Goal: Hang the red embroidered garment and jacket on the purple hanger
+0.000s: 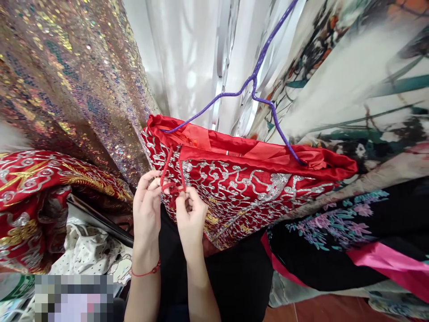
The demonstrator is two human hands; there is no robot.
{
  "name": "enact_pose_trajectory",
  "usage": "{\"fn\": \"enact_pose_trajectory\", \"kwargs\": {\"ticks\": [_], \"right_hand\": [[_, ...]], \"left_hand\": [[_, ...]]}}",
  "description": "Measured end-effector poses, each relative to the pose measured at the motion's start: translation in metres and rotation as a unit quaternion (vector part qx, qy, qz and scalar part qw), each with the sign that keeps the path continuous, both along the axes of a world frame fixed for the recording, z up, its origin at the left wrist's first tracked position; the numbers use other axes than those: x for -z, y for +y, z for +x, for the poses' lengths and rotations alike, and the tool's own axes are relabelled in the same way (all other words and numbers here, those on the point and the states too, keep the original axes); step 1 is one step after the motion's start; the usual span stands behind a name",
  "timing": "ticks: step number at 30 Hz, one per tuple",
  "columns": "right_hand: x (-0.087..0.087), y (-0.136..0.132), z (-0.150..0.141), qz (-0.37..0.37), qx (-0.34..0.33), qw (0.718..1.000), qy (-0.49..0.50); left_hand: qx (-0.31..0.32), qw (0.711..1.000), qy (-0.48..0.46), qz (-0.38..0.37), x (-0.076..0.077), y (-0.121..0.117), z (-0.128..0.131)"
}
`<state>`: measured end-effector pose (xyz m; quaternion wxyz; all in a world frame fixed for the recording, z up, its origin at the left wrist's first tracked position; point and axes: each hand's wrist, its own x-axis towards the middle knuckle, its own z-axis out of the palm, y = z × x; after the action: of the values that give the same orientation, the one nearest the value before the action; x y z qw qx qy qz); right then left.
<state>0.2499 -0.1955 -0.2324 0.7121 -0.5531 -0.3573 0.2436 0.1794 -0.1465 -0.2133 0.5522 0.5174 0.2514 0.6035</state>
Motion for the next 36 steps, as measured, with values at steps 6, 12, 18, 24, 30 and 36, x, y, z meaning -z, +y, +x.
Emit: {"fn": "enact_pose_trajectory", "kwargs": {"ticks": [6, 12, 18, 24, 30, 36], "right_hand": [[0.001, 0.000, 0.003, 0.016, -0.015, 1.000, -0.006], [0.005, -0.002, 0.002, 0.013, -0.007, 0.999, -0.035], [0.001, -0.005, 0.003, 0.020, -0.002, 0.999, -0.040], [-0.004, 0.001, 0.004, 0.031, -0.061, 0.996, 0.055], [-0.008, 0.000, 0.006, 0.039, -0.127, 0.982, 0.134], [-0.005, 0.000, 0.011, 0.039, -0.064, 0.994, 0.081]], "left_hand": [[-0.026, 0.985, 0.121, 0.118, -0.002, -0.008, -0.009], [-0.042, 0.979, 0.173, 0.098, -0.004, -0.015, -0.009], [-0.038, 0.982, 0.156, 0.097, 0.006, -0.015, -0.010], [-0.028, 0.981, 0.169, 0.087, 0.009, -0.014, -0.014], [-0.071, 0.990, 0.110, 0.055, 0.018, -0.010, -0.015], [0.004, 0.996, -0.061, -0.070, 0.030, 0.001, -0.019]]}}
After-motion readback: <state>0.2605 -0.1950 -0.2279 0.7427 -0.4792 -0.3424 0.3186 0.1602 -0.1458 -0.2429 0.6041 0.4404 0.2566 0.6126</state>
